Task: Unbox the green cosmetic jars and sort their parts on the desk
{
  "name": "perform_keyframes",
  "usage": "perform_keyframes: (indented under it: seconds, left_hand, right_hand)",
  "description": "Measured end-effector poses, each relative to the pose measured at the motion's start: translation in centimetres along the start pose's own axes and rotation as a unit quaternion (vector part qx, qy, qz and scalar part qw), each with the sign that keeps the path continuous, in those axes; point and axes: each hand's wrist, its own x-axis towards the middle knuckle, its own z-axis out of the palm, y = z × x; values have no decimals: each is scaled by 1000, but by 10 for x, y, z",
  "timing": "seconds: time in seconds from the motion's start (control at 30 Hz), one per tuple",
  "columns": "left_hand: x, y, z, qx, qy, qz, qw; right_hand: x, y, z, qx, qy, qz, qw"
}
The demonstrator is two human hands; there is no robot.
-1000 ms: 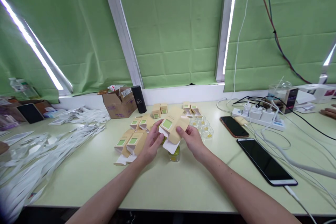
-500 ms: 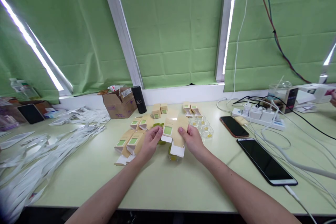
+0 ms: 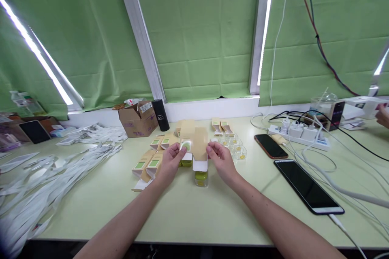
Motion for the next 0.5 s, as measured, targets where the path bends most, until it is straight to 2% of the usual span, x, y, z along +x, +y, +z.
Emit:
perform_keyframes:
  seconds: [0.07, 0.13, 0.23, 0.37, 0.5]
  left_hand:
    - [2, 1, -2, 29, 53, 49, 997]
    - [4, 3, -5, 84, 117, 120, 982]
    - [5, 8, -12, 195, 190, 241, 931]
    - [2, 13, -24, 336, 177, 385, 841]
    - [-4, 15, -26, 445, 156, 524, 709]
  right_hand:
    - [1, 3, -2, -18, 28, -6, 999]
    - [2, 6, -4, -36, 53, -9, 998]
    - [4, 8, -5, -41, 66, -7, 997]
    - [6, 11, -5, -27, 73, 8, 997]
    - [9, 17, -7, -35, 101, 14, 994]
